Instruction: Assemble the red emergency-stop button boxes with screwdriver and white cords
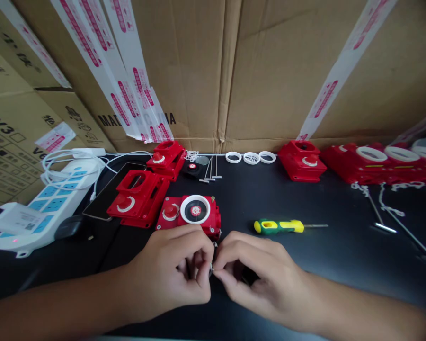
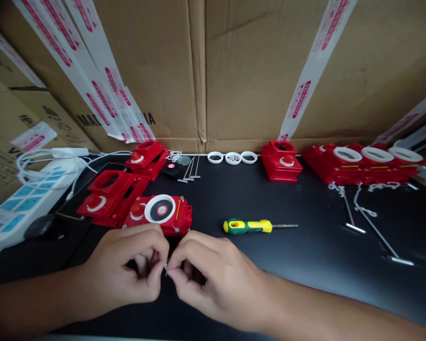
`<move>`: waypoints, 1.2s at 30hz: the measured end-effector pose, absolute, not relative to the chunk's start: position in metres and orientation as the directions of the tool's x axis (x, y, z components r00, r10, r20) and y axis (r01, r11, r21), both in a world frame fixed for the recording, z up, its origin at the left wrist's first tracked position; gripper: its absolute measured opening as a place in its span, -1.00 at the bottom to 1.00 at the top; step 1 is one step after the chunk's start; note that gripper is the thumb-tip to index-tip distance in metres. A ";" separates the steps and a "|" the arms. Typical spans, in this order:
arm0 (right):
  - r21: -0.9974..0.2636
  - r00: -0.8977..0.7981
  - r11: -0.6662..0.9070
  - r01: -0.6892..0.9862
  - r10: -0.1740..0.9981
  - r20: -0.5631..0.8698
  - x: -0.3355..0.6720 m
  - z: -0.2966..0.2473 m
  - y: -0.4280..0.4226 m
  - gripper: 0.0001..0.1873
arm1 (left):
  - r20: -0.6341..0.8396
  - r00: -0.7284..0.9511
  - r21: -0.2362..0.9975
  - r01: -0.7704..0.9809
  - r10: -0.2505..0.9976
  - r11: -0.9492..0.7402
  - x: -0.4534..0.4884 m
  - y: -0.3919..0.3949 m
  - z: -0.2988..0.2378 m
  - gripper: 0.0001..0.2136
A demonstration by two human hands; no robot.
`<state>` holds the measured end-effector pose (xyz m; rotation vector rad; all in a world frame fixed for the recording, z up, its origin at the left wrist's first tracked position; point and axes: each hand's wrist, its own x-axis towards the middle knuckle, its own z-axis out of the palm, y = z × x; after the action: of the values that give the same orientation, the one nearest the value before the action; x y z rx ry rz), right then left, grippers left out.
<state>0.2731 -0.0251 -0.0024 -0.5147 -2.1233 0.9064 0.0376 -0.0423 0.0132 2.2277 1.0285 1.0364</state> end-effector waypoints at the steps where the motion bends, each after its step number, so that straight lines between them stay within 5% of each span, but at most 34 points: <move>1: -0.739 -0.632 0.671 0.066 0.601 0.489 0.273 -0.003 -0.025 -0.87 | 0.437 0.432 0.666 0.433 0.789 -0.607 0.038 -0.042 0.014 -0.80; 12: -0.710 -0.631 0.699 0.085 0.589 0.504 0.271 -0.002 -0.026 -0.88 | 0.425 0.418 0.634 0.496 0.803 -0.594 0.039 -0.043 0.017 -0.87; 22: -0.729 -0.596 0.682 0.056 0.608 0.524 0.273 0.000 -0.027 -0.88 | 0.341 0.355 0.802 0.374 0.870 -0.466 0.044 -0.048 0.014 -0.85; 31: -0.559 -0.609 0.813 0.162 0.528 0.592 0.273 -0.003 -0.027 -0.92 | 0.007 0.381 0.966 0.235 0.925 -0.104 0.049 -0.049 0.017 -0.88; 36: -0.429 -0.651 0.874 0.228 0.465 0.600 0.270 0.000 -0.027 -0.90 | -0.027 0.405 0.970 0.233 0.914 -0.075 0.049 -0.050 0.014 -0.85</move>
<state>0.2702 -0.0274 0.0003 -0.4968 -2.2945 0.4103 0.0485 -0.0496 0.0144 1.5728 1.0466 0.7825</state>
